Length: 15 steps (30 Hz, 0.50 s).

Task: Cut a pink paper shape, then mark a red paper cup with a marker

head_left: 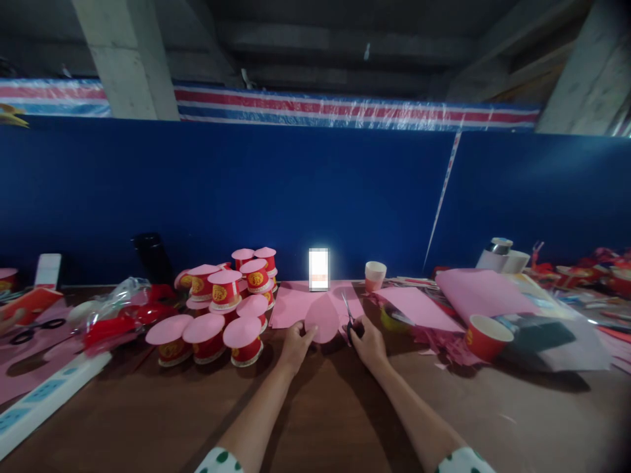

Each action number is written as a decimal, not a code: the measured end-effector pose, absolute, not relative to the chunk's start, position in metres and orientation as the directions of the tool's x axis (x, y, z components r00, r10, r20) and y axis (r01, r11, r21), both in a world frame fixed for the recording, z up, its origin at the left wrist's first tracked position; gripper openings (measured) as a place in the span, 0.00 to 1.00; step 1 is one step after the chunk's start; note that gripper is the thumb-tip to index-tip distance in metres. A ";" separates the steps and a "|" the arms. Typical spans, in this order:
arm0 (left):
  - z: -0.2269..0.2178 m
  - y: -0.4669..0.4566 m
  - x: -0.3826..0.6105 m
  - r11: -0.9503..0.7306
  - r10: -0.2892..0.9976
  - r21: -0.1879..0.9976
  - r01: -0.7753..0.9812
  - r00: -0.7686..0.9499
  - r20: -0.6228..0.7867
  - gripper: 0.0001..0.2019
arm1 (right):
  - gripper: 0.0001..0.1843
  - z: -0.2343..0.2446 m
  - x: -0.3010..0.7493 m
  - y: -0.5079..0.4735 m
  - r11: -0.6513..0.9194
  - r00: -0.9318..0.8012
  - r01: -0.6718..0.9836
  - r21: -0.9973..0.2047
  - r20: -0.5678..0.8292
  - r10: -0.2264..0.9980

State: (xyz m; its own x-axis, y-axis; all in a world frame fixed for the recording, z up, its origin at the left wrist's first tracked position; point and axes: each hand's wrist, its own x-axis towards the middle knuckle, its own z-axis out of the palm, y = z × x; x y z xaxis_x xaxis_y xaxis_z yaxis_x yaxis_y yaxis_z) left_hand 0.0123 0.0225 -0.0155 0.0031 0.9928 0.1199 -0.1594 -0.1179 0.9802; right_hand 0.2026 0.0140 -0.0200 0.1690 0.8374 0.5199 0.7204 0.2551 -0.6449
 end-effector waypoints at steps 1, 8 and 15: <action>-0.016 0.023 0.012 -0.119 0.993 0.980 -0.159 0.000 0.121 0.16 | 0.13 -0.020 0.203 0.014 0.256 0.168 0.721 -0.644 0.521 0.837; -0.017 0.023 0.012 -0.127 0.992 0.979 -0.158 -0.015 0.126 0.16 | 0.12 -0.021 0.203 0.014 0.261 0.166 0.720 -0.643 0.525 0.835; -0.016 0.023 0.012 -0.130 0.992 0.979 -0.155 -0.013 0.129 0.14 | 0.12 -0.022 0.203 0.015 0.252 0.168 0.722 -0.645 0.516 0.840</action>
State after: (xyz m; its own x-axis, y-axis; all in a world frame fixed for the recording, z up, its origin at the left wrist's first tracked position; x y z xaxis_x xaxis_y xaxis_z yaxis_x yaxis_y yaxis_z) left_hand 0.0122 0.0231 -0.0161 -0.0127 0.9915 0.1294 -0.1552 -0.1298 0.9793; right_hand 0.2026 0.0152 -0.0221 0.1681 0.8398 0.5163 0.7218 0.2519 -0.6447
